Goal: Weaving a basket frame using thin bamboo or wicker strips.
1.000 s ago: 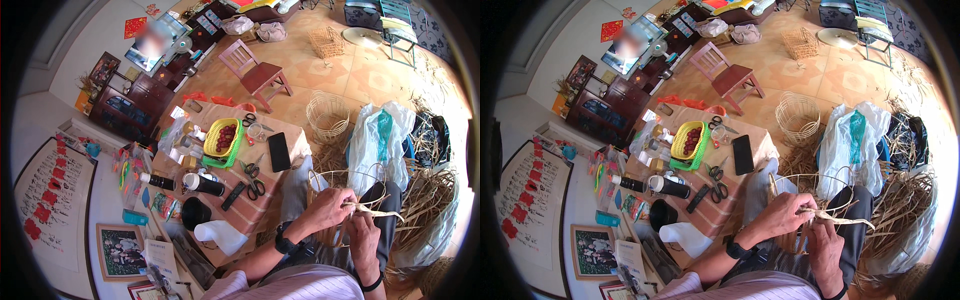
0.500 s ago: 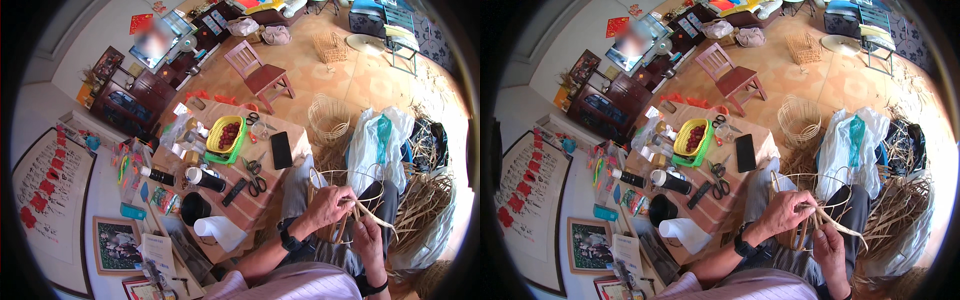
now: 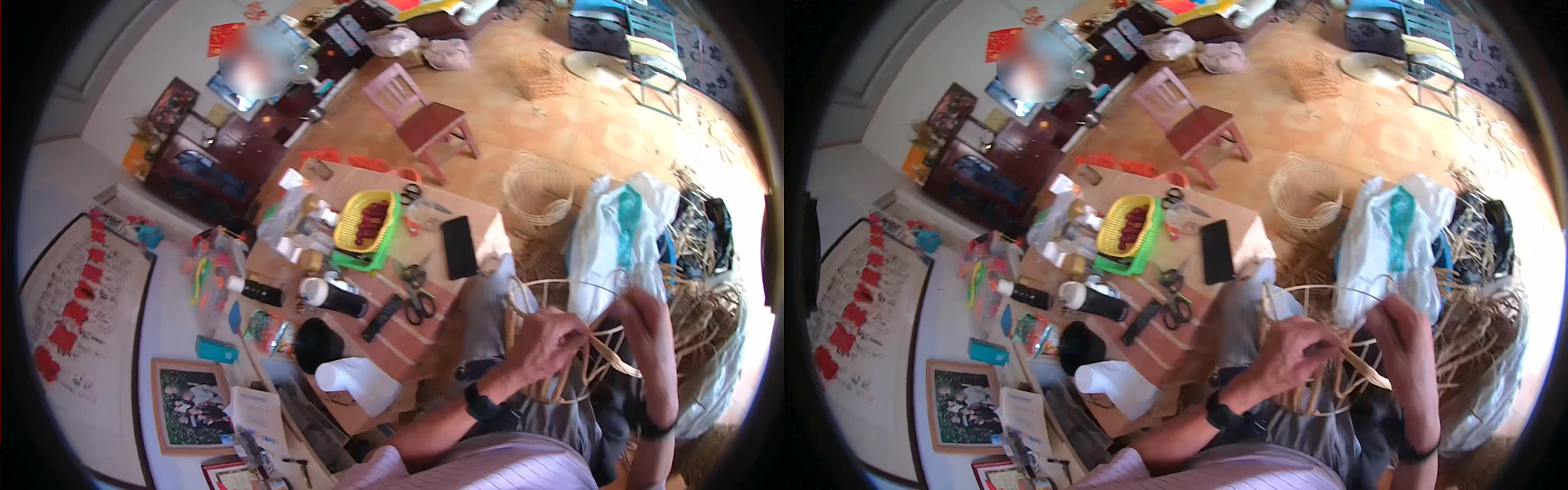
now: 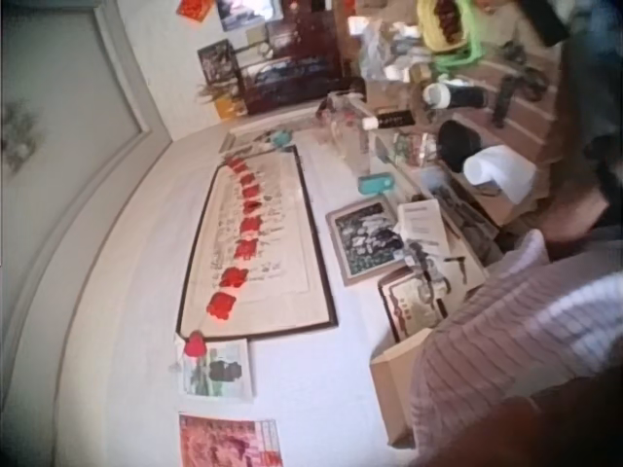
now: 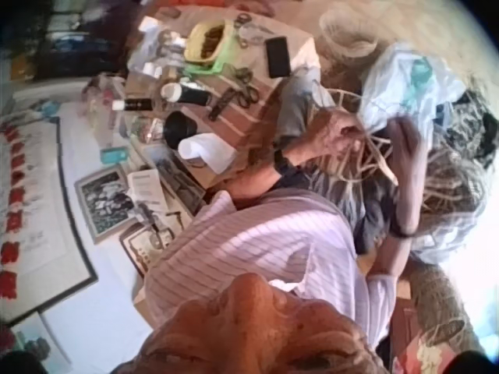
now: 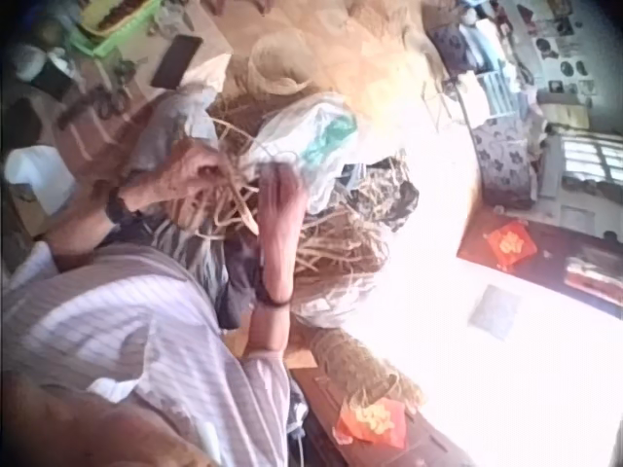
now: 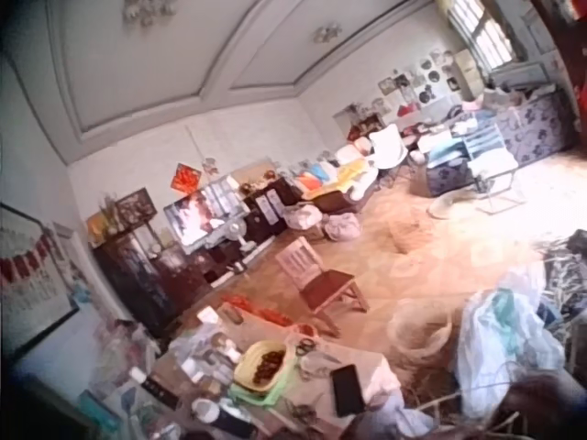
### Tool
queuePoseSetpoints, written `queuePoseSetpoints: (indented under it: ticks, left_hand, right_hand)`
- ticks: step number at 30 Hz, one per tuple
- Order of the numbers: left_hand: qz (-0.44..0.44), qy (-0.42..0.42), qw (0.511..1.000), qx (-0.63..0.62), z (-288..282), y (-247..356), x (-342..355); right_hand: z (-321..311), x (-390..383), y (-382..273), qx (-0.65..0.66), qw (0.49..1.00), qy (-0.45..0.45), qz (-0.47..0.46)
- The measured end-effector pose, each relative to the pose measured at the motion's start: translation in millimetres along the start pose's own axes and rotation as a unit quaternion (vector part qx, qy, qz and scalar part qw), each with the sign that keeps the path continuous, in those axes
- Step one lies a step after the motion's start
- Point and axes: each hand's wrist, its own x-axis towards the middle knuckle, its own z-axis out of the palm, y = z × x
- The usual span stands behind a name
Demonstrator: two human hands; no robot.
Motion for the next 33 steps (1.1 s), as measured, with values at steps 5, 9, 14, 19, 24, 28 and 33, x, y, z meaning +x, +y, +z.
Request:
queuePoseSetpoints:
  ticks: [5,9,14,19,24,28,33]
  left_hand:
    - [-0.092,0.019,0.996,-0.010,-10.9,0.9,-4.8]
    - [-0.009,-0.011,0.999,0.048,-19.8,-1.4,-0.6]
    - [-0.001,-0.005,0.999,0.040,-15.7,4.8,1.2]
    - [0.032,-0.018,0.999,0.038,-10.7,0.1,3.6]
    - [0.006,-0.048,0.997,0.065,-14.1,11.4,3.0]
    - [-0.115,-0.039,0.992,-0.046,-11.4,14.6,4.1]
    - [-0.231,-0.030,0.970,-0.065,-15.6,11.2,13.9]
  right_hand:
    - [27.0,84.9,64.1,-0.224,0.952,-0.137,-0.158]
    - [29.8,65.0,57.5,-0.200,0.967,-0.051,-0.152]
    - [18.0,-10.0,34.6,-0.246,0.951,0.106,-0.156]
    - [20.7,-51.4,29.1,-0.200,0.975,0.026,-0.094]
    - [-11.7,-26.1,0.1,-0.323,0.915,-0.033,-0.241]
    - [-11.4,26.0,-8.3,-0.368,0.846,-0.028,-0.385]
    - [22.9,45.4,13.3,-0.266,0.895,0.045,-0.356]
